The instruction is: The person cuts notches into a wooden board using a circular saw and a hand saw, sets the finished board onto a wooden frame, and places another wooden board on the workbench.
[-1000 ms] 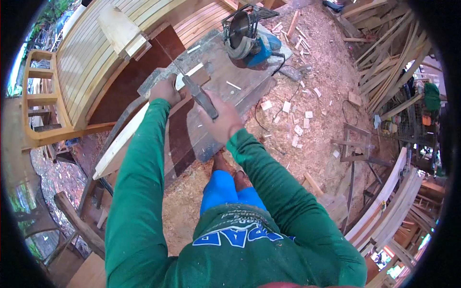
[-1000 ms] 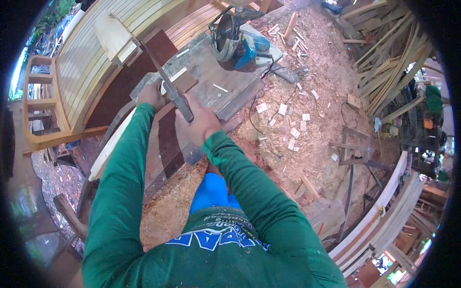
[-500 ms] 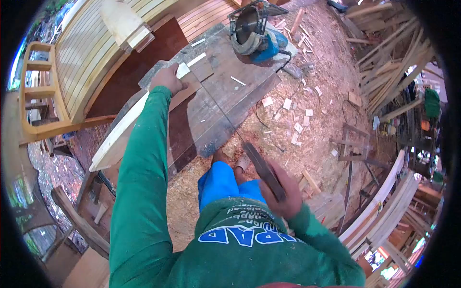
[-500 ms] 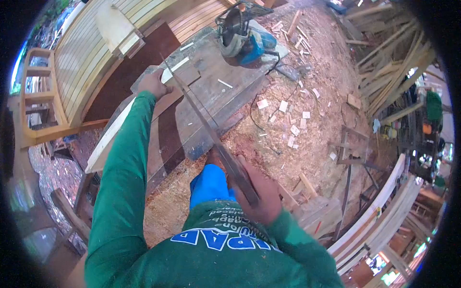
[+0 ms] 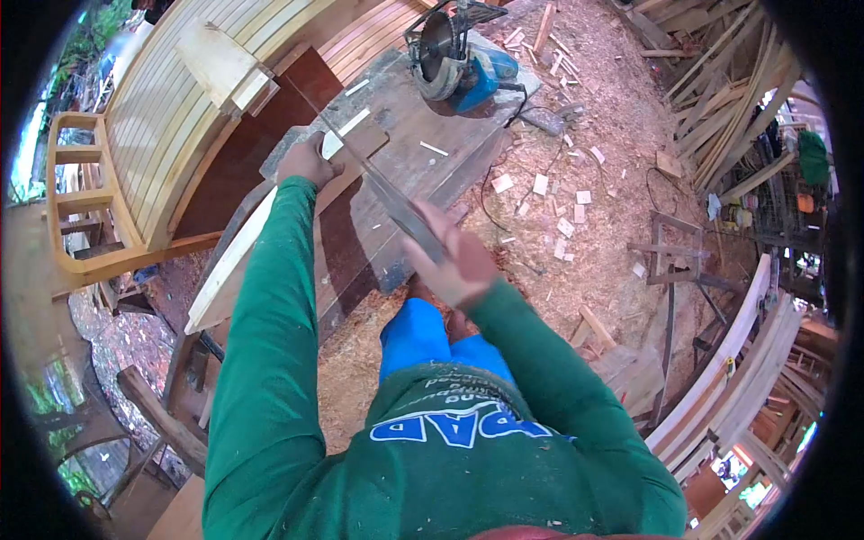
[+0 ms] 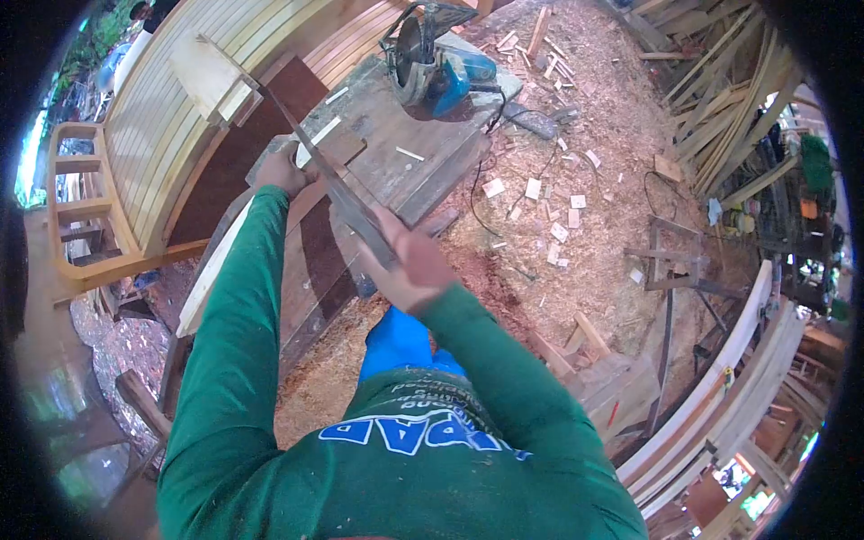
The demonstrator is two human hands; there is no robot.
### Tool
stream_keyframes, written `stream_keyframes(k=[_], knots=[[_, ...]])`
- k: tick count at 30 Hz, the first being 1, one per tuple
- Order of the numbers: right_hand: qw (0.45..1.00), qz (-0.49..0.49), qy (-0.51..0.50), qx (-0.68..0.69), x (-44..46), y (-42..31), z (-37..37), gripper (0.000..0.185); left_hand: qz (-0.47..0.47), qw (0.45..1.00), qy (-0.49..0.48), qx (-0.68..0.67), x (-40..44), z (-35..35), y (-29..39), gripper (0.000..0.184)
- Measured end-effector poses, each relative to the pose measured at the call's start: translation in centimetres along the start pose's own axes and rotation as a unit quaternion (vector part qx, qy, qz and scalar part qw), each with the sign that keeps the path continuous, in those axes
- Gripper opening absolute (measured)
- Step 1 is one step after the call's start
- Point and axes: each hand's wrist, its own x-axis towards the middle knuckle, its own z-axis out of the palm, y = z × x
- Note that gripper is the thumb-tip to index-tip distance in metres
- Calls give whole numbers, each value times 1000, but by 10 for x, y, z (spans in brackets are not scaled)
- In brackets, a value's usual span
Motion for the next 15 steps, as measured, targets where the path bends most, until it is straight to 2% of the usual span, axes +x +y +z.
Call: stream_keyframes(k=[1, 3, 5, 8, 11, 13, 14, 15], knots=[[998, -2, -3, 65, -31, 6, -13, 61, 3, 1000, -3, 4, -1, -3, 2, 69], [998, 25, -28, -43, -89, -31, -65, 60, 9, 1000, -23, 13, 0, -10, 6, 66], [999, 7, -26, -26, -124, -56, -91, 58, -1, 999, -31, 17, -3, -17, 15, 67], [995, 49, -36, -84, -129, -76, -97, 56, 1, 1000, -15, 19, 0, -15, 14, 68], [994, 73, -68, -41, -71, -56, -66, 55, 20, 1000, -13, 16, 10, -12, 1, 71], [999, -6, 22, -32, -10, -26, -18, 55, 30, 999, 4, 12, 14, -10, 3, 71], [999, 11, 23, -46, 25, -12, 5, 56, 34, 999, 3, 15, 7, -7, 0, 70], [998, 32, 5, -45, 57, -12, 21, 56, 79, 994, 81, -7, 9, 11, -11, 66]])
